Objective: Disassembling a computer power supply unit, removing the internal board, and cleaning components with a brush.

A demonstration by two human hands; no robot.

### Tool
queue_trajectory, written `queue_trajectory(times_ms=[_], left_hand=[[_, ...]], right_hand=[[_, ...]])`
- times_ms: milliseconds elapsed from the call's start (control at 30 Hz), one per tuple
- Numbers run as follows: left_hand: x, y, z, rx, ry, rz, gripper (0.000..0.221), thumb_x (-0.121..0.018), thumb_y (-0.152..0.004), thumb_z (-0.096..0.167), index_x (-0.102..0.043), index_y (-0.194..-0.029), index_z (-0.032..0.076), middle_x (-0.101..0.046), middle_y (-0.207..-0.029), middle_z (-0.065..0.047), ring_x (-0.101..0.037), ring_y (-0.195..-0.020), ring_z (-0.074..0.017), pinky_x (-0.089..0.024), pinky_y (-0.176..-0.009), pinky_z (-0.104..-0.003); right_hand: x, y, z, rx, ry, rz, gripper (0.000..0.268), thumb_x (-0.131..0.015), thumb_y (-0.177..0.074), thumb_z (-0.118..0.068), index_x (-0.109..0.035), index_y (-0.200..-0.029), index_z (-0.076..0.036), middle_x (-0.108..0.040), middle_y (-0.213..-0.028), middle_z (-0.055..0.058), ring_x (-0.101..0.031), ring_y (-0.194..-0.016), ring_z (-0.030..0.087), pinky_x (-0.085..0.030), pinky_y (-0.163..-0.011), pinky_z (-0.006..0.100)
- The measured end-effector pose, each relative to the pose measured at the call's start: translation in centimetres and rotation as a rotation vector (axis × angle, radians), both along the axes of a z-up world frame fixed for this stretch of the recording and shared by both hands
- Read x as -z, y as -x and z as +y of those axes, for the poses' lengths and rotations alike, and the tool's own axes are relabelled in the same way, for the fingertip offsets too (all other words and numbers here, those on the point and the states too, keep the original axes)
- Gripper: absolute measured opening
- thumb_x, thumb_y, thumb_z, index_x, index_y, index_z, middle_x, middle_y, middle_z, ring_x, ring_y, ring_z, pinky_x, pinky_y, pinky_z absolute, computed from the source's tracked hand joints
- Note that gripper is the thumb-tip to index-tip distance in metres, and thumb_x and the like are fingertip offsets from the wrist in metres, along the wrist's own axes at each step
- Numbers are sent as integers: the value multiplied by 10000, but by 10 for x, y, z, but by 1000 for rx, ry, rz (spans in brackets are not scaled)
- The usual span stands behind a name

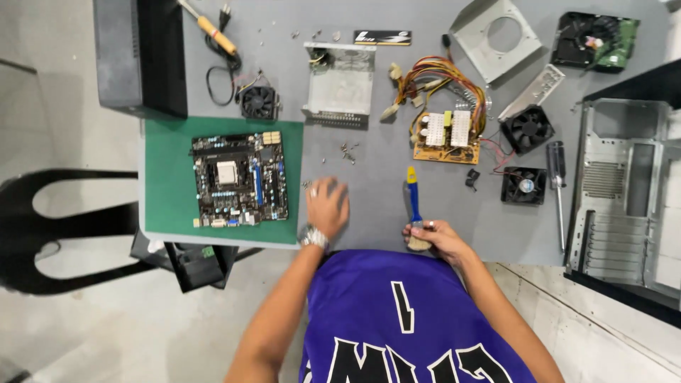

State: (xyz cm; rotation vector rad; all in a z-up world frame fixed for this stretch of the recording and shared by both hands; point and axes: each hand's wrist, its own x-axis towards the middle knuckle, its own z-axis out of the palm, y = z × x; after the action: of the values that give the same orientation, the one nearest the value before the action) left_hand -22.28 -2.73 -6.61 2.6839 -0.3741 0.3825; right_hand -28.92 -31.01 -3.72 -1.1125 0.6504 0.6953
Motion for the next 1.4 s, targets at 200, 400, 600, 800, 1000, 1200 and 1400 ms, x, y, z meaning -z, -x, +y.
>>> queue_trajectory(times_ms=[200,400,600,800,1000,1200,1400], left_hand=[[21,68,22,-377,-144,-49,449,-664,-752,272,-621,-1191,191,-513,-1267,-132,-469,-1188,-327,-358,-941,-456],[6,64,61,-737,-308,-103,566,-534,-855,436,-516,-1364,190,-471,-1310,-137,-455,-1171,-334,-333,-928,-460],[15,69,114,-842,-150,20,792,-624,-788,653,-462,-1406,184,-361,-1454,-168,-276,-1354,-409,-210,-1037,-555],[27,71,143,-737,-91,59,667,-641,-749,659,-562,-1238,211,-448,-1386,-91,-383,-1297,-312,-231,-1054,-538],[9,65,152,-667,-82,4,758,-689,-726,661,-528,-1262,149,-392,-1416,-142,-342,-1306,-338,-146,-1065,-561],[12,-22,166,-659,-57,-261,420,-578,-904,495,-614,-1225,226,-554,-1229,-23,-454,-1212,-249,-270,-996,-446],[30,-158,187,-622,-26,-87,632,-792,-684,543,-607,-1182,202,-603,-1146,-8,-493,-1172,-231,-321,-966,-472]], right_hand=[[38,-9,3,-27,-93,44,278,-666,-883,-157,-668,-1055,62,-714,-907,221,-714,-823,263,-589,-714,378],[43,-21,6,-95,-65,167,335,-597,-940,-204,-574,-1125,74,-683,-926,275,-691,-854,374,-562,-758,561],[13,-28,25,-195,-16,86,403,-638,-867,-75,-528,-1226,71,-665,-1055,257,-666,-961,355,-527,-841,549],[19,-30,34,-194,-47,119,360,-618,-874,-48,-547,-1203,81,-667,-1048,263,-673,-946,335,-521,-866,547],[-10,-31,44,-170,-59,182,350,-612,-857,-33,-562,-1189,66,-657,-1055,288,-657,-951,386,-507,-846,613],[25,-18,30,-186,-11,258,376,-608,-884,-69,-540,-1220,87,-648,-1050,318,-656,-933,405,-520,-813,628],[16,-12,32,-99,-29,255,363,-609,-879,-67,-557,-1212,70,-657,-1036,304,-660,-934,383,-527,-809,611]])
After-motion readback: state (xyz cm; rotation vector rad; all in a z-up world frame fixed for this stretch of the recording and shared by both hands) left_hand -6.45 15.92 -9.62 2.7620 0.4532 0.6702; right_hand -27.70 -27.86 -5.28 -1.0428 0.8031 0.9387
